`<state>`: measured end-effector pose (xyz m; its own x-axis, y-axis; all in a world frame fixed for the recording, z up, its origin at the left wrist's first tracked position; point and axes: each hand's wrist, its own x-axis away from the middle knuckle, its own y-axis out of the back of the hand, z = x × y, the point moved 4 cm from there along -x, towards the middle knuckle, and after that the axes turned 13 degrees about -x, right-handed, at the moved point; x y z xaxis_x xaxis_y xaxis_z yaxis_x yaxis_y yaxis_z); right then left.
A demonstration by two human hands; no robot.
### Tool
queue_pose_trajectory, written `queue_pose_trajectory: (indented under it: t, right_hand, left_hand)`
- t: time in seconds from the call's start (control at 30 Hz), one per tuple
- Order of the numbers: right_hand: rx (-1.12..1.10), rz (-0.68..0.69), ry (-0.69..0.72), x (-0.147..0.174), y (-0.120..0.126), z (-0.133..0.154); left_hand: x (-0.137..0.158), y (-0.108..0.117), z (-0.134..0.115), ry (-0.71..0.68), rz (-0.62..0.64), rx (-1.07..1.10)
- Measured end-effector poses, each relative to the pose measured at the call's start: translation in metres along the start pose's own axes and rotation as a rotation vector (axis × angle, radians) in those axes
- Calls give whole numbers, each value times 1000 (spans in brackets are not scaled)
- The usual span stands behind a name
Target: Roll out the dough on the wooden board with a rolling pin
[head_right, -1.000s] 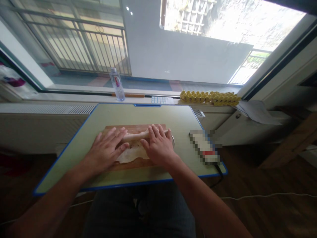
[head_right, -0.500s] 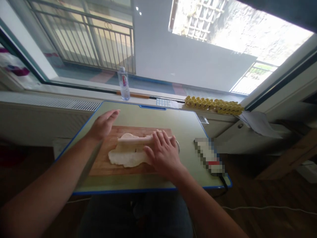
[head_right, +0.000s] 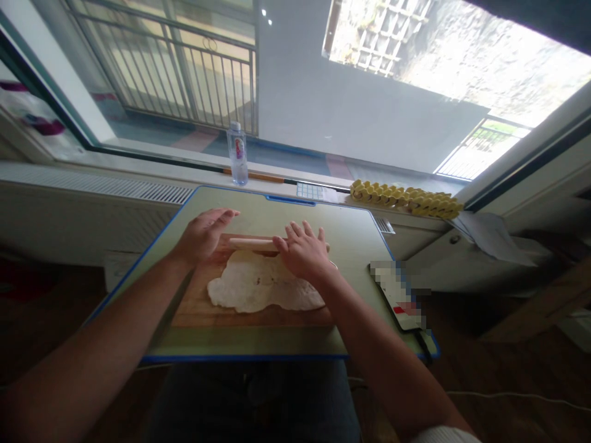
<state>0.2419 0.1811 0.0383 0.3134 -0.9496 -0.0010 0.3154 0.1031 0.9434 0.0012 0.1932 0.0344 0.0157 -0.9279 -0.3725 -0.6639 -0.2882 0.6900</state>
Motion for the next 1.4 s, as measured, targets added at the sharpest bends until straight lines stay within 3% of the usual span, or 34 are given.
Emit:
queue_pose_trajectory:
  t: [0.2,0.27,0.37,0.53,0.6,0.7,0.87,0.97,1.2,1.4]
  right_hand:
    - [0,-99,145,95,-13,9]
    - [-9,-101,172,111,-16,9]
    - [-12,-94,131,92,-15,7]
    - [12,-2,3,4,-4,3]
    - [27,28,-6,-16,0,3]
    - [23,25,22,-8,0,6]
    - [-15,-103,167,68,-9,8]
    - [-47,-133,206,90,-12,6]
    - [-158,-171,292,50,3,18]
    - [-153,-107,398,28,4,59]
  left_hand:
    - [-1,3,-7,-32,-50,-17]
    - [-1,2,-10,-48,-54,-27]
    - [-1,1,-11,-61,-60,-44]
    - [-2,-3,-2,-23,-50,-62]
    - [-2,-4,2,-3,-50,-73]
    - [-1,-5,4,15,-53,-78]
    - [0,-10,-3,-4,-23,-89]
    - [-1,-14,-6,-35,-1,-105]
    - [-4,-14,3,34,-31,-51]
    - [-11,17,19,165,-190,82]
